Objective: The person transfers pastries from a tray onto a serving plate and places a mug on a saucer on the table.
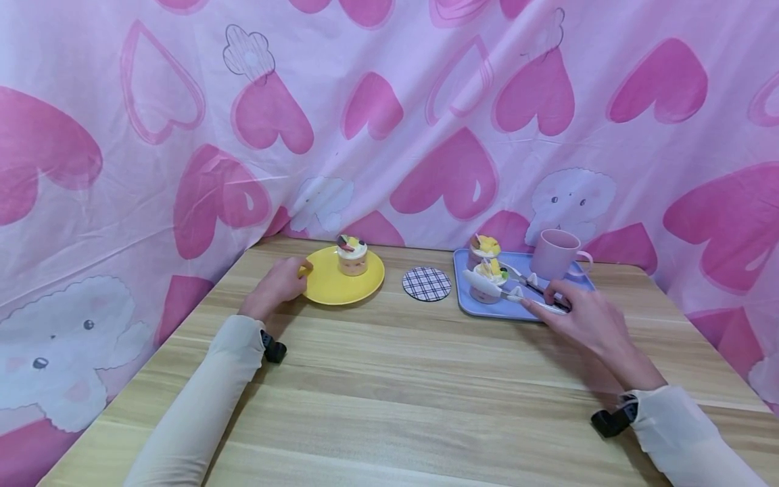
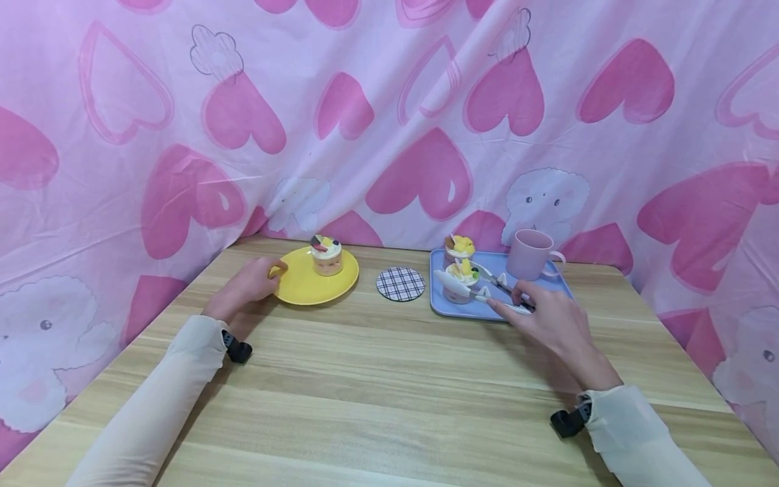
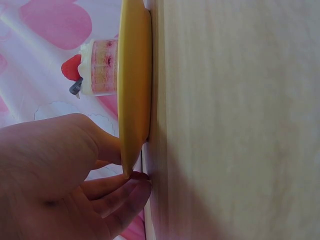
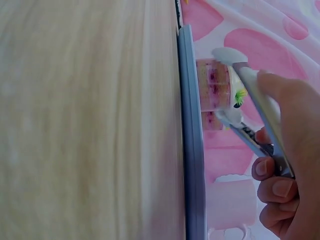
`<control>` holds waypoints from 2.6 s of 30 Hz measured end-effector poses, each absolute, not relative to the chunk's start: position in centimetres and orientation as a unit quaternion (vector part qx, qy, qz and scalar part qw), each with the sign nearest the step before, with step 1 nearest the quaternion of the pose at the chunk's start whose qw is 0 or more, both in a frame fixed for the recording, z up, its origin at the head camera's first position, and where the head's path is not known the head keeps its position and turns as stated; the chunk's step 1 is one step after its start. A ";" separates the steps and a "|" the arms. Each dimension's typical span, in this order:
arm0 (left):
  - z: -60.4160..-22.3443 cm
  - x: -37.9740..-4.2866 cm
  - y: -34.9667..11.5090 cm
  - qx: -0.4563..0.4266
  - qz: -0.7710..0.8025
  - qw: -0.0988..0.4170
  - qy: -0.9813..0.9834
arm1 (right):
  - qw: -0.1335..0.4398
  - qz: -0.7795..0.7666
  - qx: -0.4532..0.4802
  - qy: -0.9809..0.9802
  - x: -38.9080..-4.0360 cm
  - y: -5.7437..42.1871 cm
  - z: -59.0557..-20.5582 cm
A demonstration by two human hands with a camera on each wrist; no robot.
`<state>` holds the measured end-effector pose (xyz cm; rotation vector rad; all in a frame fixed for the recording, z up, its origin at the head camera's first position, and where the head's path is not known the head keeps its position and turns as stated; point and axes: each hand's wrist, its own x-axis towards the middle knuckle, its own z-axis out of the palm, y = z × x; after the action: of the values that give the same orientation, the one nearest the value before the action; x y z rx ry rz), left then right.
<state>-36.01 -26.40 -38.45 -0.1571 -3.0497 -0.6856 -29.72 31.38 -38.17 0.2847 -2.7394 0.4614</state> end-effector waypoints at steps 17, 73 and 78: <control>-38.0 -36.0 -26.1 -0.047 -0.217 0.004 -0.975 | 0.101 0.205 0.087 -0.970 -30.2 31.5 -38.5; -38.5 -36.2 -26.3 -0.027 -0.224 -0.009 -0.974 | 0.088 0.199 0.084 -0.972 -29.8 31.2 -38.8; -38.5 -36.1 -26.5 -0.030 -0.217 0.004 -0.976 | 0.103 0.199 0.092 -0.970 -29.7 31.0 -38.7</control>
<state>-36.12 -26.48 -38.47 -0.0935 -3.0572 -0.6791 -29.72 31.00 -38.70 0.2709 -2.8626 0.5868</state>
